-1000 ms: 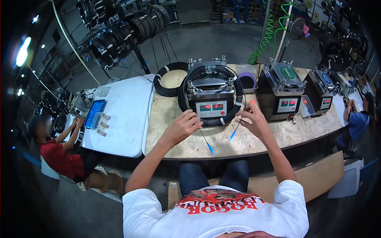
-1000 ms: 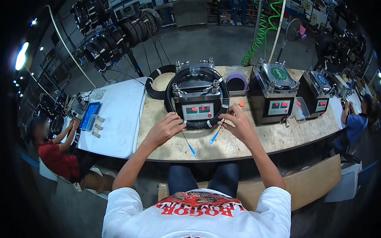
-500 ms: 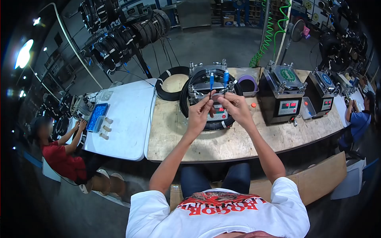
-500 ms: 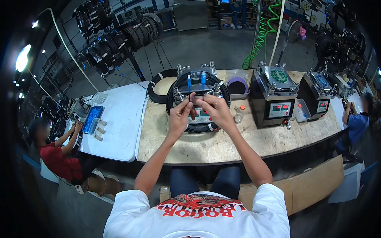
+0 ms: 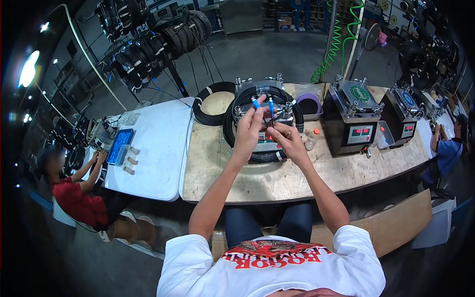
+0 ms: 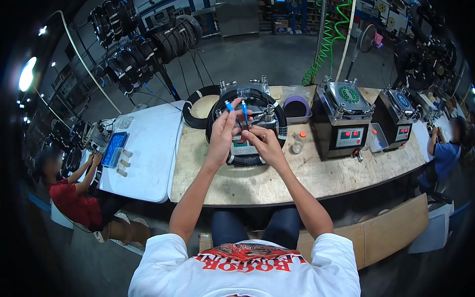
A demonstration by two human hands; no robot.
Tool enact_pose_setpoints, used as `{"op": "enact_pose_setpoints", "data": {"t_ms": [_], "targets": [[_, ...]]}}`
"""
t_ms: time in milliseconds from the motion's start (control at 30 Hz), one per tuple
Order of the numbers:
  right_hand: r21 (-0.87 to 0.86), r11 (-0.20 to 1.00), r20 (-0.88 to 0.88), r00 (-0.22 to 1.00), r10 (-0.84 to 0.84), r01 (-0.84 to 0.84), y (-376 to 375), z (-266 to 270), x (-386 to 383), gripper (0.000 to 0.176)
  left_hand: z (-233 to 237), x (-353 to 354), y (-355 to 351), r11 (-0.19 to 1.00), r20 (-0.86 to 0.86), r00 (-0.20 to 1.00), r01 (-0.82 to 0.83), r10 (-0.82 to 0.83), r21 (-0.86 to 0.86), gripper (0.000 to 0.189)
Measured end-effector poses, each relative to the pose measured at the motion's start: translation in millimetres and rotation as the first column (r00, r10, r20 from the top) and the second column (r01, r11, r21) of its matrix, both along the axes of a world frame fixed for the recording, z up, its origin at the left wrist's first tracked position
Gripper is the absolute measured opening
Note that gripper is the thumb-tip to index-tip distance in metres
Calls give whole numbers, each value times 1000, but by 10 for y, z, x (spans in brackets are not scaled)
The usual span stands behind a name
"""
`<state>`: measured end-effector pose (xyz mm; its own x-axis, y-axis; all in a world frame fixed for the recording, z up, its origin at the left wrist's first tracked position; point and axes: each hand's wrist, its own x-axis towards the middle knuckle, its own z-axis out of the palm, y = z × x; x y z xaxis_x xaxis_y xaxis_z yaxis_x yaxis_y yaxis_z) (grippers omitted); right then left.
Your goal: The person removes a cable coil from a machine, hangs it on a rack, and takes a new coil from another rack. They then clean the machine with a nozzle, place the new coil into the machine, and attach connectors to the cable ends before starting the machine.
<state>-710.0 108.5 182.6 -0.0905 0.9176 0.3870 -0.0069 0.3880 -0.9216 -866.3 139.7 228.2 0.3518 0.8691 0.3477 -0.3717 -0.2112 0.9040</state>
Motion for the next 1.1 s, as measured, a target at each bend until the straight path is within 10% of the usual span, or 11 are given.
{"op": "enact_pose_setpoints", "data": {"t_ms": [200,433,767,1100], "targets": [[-68,998,61,998,8,-4,4,-19,71,32,123,11,-52,1000,-166,986,28,-26,10,48],[-60,997,-6,999,46,-47,3,138,213,19,-148,82,54,986,30,994,-112,109,122,36],[89,995,102,994,43,-52,129,710,276,18,-158,56,-90,988,-15,989,145,-146,-53,35],[9,998,-423,905,-49,58,216,601,121,18,-305,63,-114,997,-53,995,83,-82,3,40]]}}
